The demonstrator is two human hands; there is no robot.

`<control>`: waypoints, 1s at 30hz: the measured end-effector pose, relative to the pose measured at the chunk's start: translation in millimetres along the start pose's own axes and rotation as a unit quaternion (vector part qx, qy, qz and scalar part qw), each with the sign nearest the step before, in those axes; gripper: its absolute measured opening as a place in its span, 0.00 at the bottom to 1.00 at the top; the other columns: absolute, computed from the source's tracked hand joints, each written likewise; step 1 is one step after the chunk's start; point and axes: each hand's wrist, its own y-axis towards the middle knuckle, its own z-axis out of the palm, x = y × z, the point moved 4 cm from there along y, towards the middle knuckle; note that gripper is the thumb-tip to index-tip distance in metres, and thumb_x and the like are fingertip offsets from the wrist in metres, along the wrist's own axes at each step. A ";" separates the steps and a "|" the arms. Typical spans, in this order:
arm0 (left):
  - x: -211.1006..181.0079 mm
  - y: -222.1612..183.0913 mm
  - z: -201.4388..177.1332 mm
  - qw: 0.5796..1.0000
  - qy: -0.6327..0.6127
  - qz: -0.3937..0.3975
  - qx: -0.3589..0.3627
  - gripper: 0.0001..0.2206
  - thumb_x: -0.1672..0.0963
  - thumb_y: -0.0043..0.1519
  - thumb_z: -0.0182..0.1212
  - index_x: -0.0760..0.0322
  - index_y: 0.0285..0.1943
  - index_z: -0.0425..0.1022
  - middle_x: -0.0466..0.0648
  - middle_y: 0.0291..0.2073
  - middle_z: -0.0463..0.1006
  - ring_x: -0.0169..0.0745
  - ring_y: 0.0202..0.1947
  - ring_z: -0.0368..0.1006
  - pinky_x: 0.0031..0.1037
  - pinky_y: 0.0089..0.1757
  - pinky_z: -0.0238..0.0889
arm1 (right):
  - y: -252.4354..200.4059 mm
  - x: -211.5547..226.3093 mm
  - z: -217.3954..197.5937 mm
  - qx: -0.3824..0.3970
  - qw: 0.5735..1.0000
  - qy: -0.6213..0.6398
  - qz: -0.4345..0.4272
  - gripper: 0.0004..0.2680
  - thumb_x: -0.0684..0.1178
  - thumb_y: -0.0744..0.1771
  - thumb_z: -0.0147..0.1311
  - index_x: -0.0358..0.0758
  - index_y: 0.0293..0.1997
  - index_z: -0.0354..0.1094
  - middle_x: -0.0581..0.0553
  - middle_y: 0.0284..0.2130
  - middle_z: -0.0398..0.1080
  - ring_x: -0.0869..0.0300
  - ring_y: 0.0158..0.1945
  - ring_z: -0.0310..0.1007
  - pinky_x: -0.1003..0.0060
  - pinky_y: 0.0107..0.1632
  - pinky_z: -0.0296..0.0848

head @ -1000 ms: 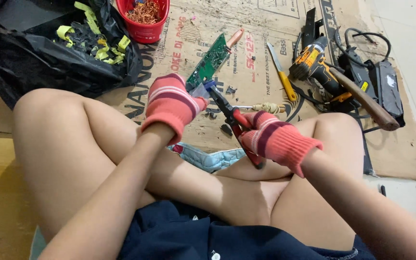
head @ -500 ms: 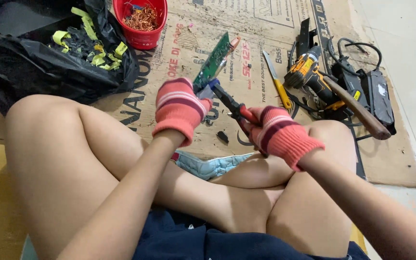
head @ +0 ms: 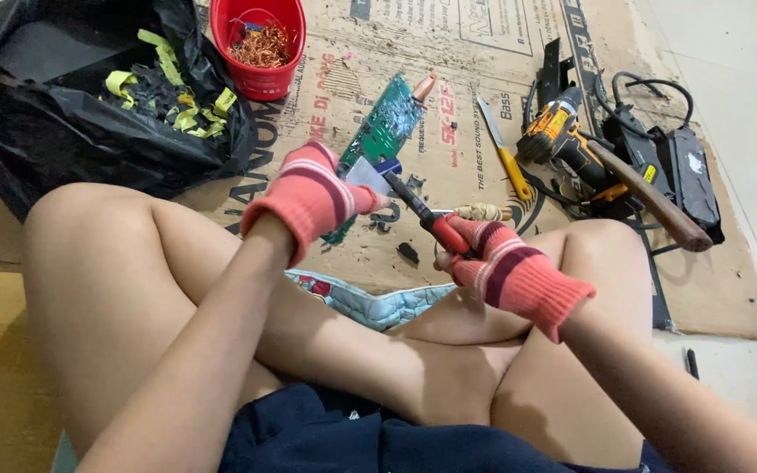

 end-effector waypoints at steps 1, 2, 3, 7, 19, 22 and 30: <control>-5.2 -11.9 2.8 1.000 0.000 -0.006 0.029 0.27 0.54 0.54 0.67 0.73 0.62 0.72 0.65 0.53 0.77 0.65 0.60 0.71 0.51 0.58 0.65 | 1.2 -2.3 2.3 -0.016 1.000 -0.013 -0.014 0.08 0.39 0.65 0.55 0.44 0.46 0.74 0.43 0.28 0.71 0.58 0.28 0.70 0.68 0.31 0.73; -10.5 -24.0 5.8 0.998 -0.001 -0.012 0.059 0.28 0.53 0.55 0.69 0.72 0.63 0.72 0.65 0.57 0.75 0.65 0.62 0.69 0.51 0.60 0.64 | 2.4 -4.7 4.5 -0.032 0.999 -0.026 -0.028 0.06 0.41 0.64 0.56 0.44 0.44 0.73 0.43 0.28 0.71 0.57 0.30 0.72 0.67 0.33 0.75; -10.7 -26.8 10.6 0.998 0.000 -0.010 0.059 0.28 0.53 0.55 0.69 0.72 0.63 0.72 0.65 0.57 0.75 0.65 0.62 0.69 0.51 0.60 0.64 | 2.5 -6.6 6.5 -0.033 0.999 -0.025 -0.027 0.06 0.41 0.64 0.56 0.44 0.44 0.73 0.43 0.28 0.71 0.57 0.30 0.72 0.67 0.33 0.75; -14.3 -33.8 31.5 0.997 0.030 0.019 0.061 0.27 0.52 0.55 0.68 0.72 0.61 0.73 0.65 0.54 0.76 0.64 0.60 0.70 0.51 0.58 0.65 | -3.6 -8.5 7.6 -0.070 0.996 -0.041 -0.033 0.04 0.45 0.64 0.58 0.44 0.39 0.71 0.41 0.32 0.72 0.53 0.37 0.77 0.63 0.43 0.78; -7.5 -25.3 37.2 0.987 0.129 0.086 0.048 0.22 0.51 0.54 0.67 0.70 0.53 0.77 0.63 0.46 0.79 0.63 0.54 0.75 0.50 0.53 0.69 | -3.2 -0.8 0.0 -0.044 0.991 -0.117 0.050 0.13 0.41 0.64 0.53 0.46 0.55 0.67 0.36 0.38 0.71 0.46 0.46 0.74 0.50 0.49 0.75; -9.6 -24.7 44.6 0.983 0.149 0.101 0.043 0.21 0.51 0.54 0.67 0.70 0.52 0.78 0.62 0.44 0.80 0.62 0.52 0.76 0.50 0.51 0.71 | 2.6 -23.0 5.7 -0.031 0.981 -0.185 0.058 0.24 0.47 0.63 0.56 0.51 0.69 0.58 0.33 0.42 0.72 0.45 0.45 0.78 0.53 0.42 0.79; -12.3 -3.5 50.0 0.971 0.189 0.145 0.017 0.19 0.50 0.54 0.66 0.69 0.47 0.80 0.61 0.39 0.82 0.61 0.48 0.79 0.50 0.48 0.73 | 16.4 -31.9 1.9 0.037 0.997 -0.046 -0.042 0.30 0.26 0.50 0.59 0.26 0.60 0.65 0.21 0.42 0.72 0.39 0.50 0.72 0.49 0.53 0.72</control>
